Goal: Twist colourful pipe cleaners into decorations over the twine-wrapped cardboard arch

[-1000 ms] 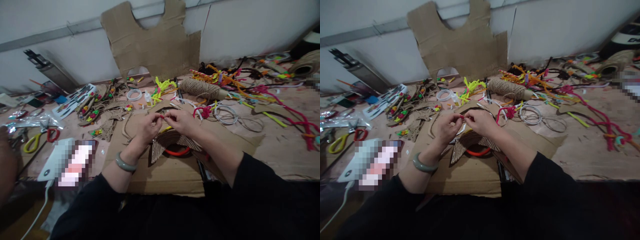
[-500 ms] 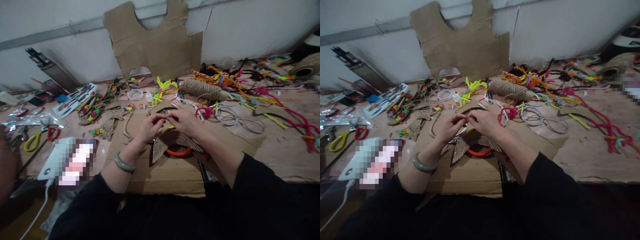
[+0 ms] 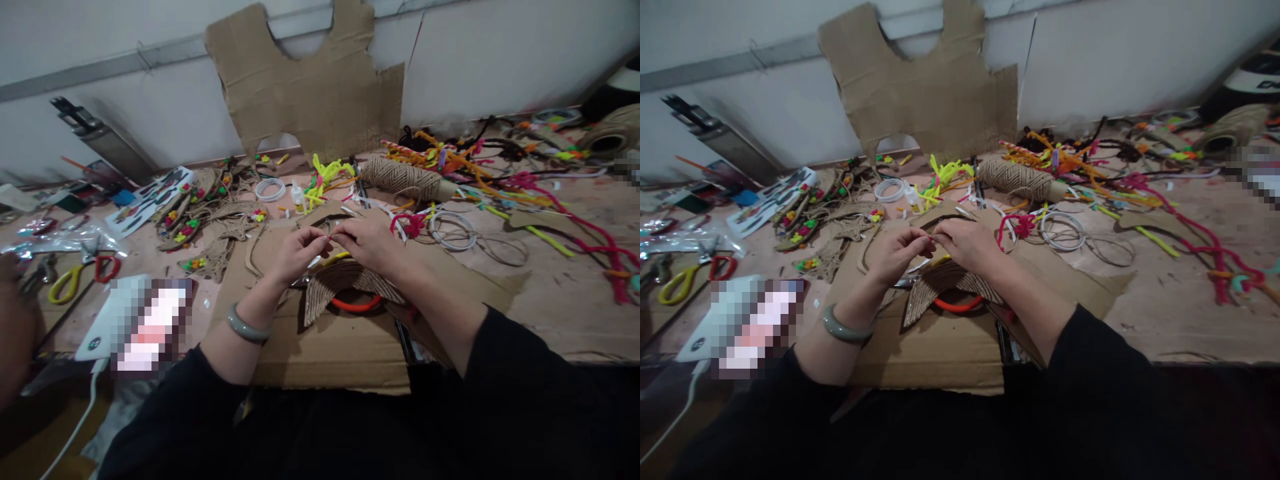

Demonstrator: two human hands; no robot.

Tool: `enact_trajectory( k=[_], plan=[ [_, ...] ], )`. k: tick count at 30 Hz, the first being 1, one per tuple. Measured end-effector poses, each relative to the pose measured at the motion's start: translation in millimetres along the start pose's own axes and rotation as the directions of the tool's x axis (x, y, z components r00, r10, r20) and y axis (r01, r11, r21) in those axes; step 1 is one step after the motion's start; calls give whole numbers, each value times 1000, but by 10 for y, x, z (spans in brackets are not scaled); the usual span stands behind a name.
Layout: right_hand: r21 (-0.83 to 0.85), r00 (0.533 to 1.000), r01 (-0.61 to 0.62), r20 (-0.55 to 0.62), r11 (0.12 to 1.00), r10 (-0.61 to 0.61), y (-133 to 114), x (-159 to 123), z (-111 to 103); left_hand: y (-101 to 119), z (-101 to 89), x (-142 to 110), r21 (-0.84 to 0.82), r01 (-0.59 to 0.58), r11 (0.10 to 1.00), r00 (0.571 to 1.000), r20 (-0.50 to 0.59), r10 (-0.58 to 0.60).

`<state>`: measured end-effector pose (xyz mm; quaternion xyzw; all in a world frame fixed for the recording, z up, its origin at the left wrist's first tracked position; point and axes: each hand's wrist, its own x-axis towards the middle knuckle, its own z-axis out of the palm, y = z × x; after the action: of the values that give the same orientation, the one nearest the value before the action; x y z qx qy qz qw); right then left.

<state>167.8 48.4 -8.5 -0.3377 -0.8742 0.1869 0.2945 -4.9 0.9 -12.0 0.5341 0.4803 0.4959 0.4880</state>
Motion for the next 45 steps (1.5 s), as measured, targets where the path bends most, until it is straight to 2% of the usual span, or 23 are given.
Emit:
enact_trajectory(
  k=[5, 9, 14, 18, 24, 29, 38, 41, 45],
  plan=[
    [12, 1000, 1, 3, 1000, -1, -31, -6, -41, 2, -15, 13, -176, 125, 977, 991, 60, -116],
    [-1, 999, -30, 15, 1000, 30, -44, -6, -68, -21, -5, 13, -240, 139, 961, 990, 46, -131],
    [-32, 996, -65, 55, 997, 66, -40, 4, -66, -17, 4, 9, -245, 139, 959, 990, 20, -139],
    [-25, 997, -60, 36, 998, 61, -25, 8, -42, -11, 11, 12, -195, 141, 971, 990, 0, -143],
    [-36, 997, -55, 60, 998, 57, -62, 0, -61, -44, 56, 15, -40, 62, 997, 994, -91, -65],
    [-68, 993, -80, 85, 994, 86, -97, 2, -79, -53, 75, 14, 5, 7, 1000, 992, -129, -6],
    [-138, 988, -84, 115, 987, 100, -88, 14, -17, -20, 81, 7, -14, 63, 998, 989, -132, -65],
    [-140, 984, -95, 136, 986, 114, -98, 23, -13, -33, 74, 9, 82, 30, 996, 989, -144, -18],
    [-155, 976, -113, 166, 981, 138, -119, 38, -3, -69, 39, 22, 265, -67, 962, 987, -124, 104]
  ],
)
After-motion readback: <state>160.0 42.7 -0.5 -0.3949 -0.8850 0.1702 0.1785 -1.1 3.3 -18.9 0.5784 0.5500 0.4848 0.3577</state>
